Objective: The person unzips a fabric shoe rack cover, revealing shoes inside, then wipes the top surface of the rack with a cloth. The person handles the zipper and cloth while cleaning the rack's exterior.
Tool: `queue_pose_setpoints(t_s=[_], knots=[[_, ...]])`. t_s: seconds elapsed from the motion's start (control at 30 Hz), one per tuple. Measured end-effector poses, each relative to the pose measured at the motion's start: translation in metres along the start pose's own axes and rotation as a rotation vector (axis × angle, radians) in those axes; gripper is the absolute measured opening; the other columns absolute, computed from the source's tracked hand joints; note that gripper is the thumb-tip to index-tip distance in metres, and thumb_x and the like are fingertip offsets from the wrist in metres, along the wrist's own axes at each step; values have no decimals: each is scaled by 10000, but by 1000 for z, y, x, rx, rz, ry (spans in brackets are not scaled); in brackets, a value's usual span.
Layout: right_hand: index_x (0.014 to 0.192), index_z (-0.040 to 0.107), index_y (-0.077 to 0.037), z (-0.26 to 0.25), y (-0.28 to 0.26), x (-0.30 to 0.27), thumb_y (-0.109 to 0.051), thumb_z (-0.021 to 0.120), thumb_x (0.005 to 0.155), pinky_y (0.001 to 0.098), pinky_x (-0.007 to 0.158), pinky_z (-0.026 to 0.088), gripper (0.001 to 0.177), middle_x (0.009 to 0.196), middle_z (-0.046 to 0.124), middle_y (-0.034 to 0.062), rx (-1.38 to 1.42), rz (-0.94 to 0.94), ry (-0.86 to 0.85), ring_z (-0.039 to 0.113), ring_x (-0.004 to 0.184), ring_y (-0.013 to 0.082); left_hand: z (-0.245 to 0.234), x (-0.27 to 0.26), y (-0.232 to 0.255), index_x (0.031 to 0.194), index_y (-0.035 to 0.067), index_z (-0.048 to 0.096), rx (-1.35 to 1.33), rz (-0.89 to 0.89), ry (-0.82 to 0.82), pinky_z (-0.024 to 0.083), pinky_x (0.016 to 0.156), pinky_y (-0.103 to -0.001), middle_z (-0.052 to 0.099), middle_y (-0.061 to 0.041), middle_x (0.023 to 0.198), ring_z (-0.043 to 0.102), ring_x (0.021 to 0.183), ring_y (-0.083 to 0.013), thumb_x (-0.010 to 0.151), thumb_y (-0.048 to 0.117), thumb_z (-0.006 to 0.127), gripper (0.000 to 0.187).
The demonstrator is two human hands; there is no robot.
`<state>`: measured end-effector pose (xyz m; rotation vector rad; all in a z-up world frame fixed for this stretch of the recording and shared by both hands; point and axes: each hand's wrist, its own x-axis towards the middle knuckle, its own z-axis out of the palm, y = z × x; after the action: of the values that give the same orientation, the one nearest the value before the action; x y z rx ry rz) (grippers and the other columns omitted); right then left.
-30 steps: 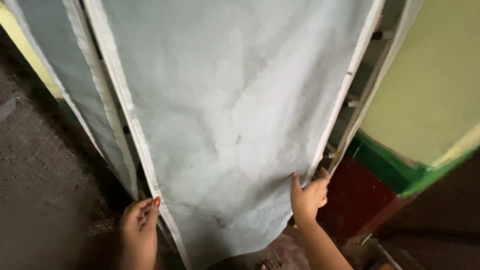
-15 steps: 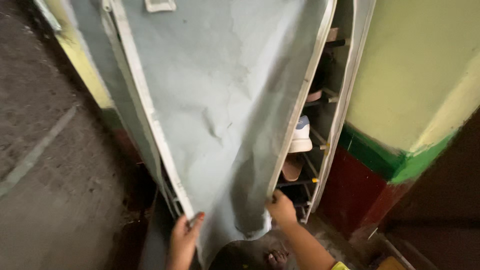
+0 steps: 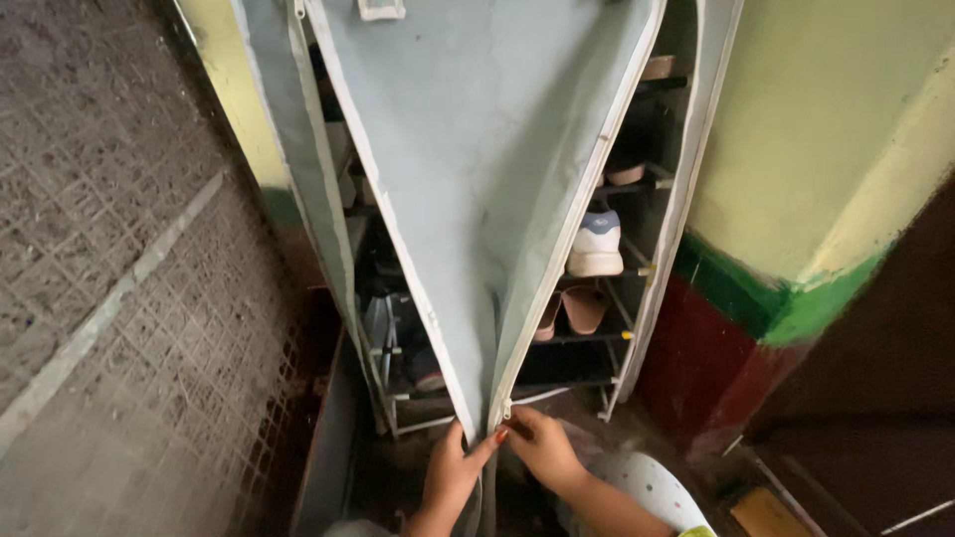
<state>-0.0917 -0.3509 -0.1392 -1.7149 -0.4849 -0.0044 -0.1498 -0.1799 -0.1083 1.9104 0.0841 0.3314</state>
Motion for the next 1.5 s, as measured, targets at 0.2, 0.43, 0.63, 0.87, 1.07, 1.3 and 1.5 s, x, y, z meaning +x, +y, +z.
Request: queue_pose_setpoints(t_s=[0.2,0.43,0.63,0.87,1.07,1.3,1.5], knots=[[1105,695,11,-12,20,-11,-17,702,912,282,872,555,195,1017,757,60,353,92,-158,697,957,129,6,-13,15,1026,57,739,39,-4,18,582,758,-379,813,-142,927,793,851,-296,754,367,854,428],[1096,690,7,-14,-39,-22,-99,745,907,287,804,552,224,919,755,75,364,77,14,700,860,122,14,-21,19,998,38,740,223,71,161,558,759,-456,757,-210,952,707,923,-417,789,317,832,361],[1000,759,8,-7,-51,-20,-167,766,892,287,668,509,205,788,736,55,93,171,184,637,714,105,14,-19,21,983,39,751,235,51,126,561,757,-460,757,-206,929,719,897,-409,778,275,807,318],[951,786,10,-17,-60,-13,-216,721,932,256,715,556,236,781,769,69,121,203,218,688,738,100,8,-17,40,988,56,758,151,-89,90,574,730,-444,772,-183,908,742,874,-386,775,282,805,315],[991,774,-1,-48,-91,27,-223,683,956,245,653,499,243,797,747,42,145,50,386,628,714,92,11,-11,38,975,45,759,256,-104,83,561,716,-441,763,-196,876,732,855,-395,775,355,849,380],[956,734,28,-116,-183,93,-226,675,1021,251,649,448,268,809,690,30,314,-72,538,576,708,89,12,-7,31,963,54,765,208,-125,84,570,700,-431,764,-193,864,748,837,-381,753,368,860,390],[1168,665,-29,-75,-146,59,-173,612,946,287,637,545,270,815,744,13,42,-206,353,665,697,107,16,-3,3,982,55,762,174,-63,135,573,721,-441,774,-194,882,748,868,-386,759,348,854,379]])
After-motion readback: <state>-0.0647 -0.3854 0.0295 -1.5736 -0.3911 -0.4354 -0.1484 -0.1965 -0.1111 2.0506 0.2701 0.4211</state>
